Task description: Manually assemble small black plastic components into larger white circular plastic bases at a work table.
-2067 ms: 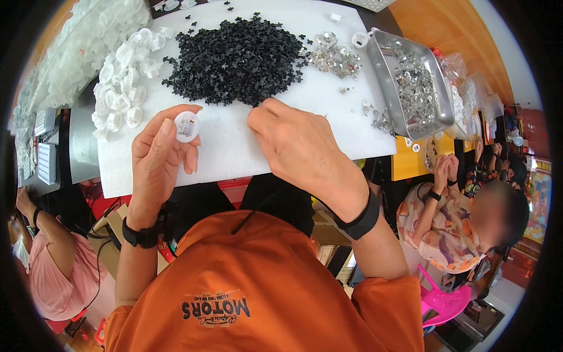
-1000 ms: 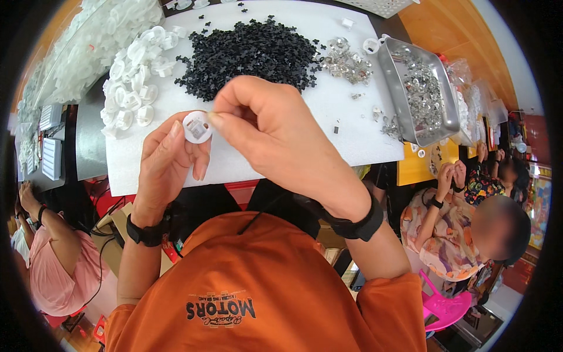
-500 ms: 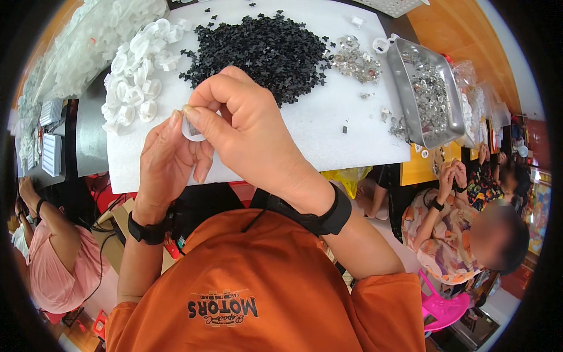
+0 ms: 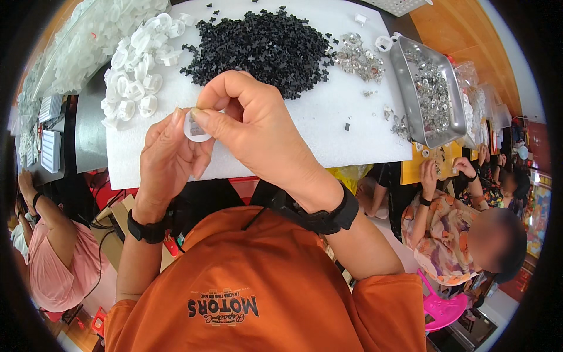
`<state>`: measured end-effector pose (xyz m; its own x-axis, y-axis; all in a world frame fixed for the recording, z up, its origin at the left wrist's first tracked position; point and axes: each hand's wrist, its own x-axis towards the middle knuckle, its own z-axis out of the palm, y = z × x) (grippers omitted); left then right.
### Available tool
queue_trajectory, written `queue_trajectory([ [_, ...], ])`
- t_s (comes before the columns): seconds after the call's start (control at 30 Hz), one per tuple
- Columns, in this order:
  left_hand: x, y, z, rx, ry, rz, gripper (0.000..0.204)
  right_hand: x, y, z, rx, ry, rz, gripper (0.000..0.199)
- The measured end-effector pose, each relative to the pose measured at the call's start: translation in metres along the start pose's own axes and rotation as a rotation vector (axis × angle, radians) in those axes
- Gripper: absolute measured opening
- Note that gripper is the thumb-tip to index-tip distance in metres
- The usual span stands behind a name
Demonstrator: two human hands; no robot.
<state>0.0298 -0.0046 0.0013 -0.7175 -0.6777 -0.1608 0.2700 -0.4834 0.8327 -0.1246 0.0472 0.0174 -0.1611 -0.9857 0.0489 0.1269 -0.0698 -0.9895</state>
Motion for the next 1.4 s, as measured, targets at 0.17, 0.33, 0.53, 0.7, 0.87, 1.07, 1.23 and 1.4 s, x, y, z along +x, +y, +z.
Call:
queue_trajectory([
  [0.17,-0.002,0.002,0.0,0.056,-0.007,-0.006,0.043,0.001,0.001,-0.002,0.123,-0.064,0.054,0.008],
  [0.33,-0.003,0.003,0.0,0.122,0.014,-0.042,0.046,0.001,-0.003,-0.004,0.193,-0.111,0.13,0.009],
  [0.53,-0.004,0.0,-0.006,0.241,-0.032,-0.029,0.043,-0.003,-0.001,-0.004,0.221,-0.094,0.181,0.009],
  [0.7,-0.005,0.004,0.002,0.288,0.022,-0.017,0.045,-0.004,-0.002,-0.003,0.251,-0.086,0.181,0.01],
  [0.87,-0.004,0.002,0.004,0.27,0.015,0.011,0.044,-0.006,-0.004,-0.004,-0.104,-0.019,0.067,0.016],
  [1.07,-0.005,-0.002,0.002,0.206,-0.043,0.061,0.034,-0.02,-0.008,-0.02,-0.328,0.063,-0.015,0.017],
  [1.23,-0.001,-0.003,0.003,0.216,-0.07,0.046,0.033,-0.022,-0.005,-0.019,-0.295,-0.024,0.125,0.018],
  [1.4,0.001,-0.001,0.007,0.197,-0.074,0.023,0.032,-0.018,-0.007,-0.017,-0.305,-0.037,0.143,0.018],
])
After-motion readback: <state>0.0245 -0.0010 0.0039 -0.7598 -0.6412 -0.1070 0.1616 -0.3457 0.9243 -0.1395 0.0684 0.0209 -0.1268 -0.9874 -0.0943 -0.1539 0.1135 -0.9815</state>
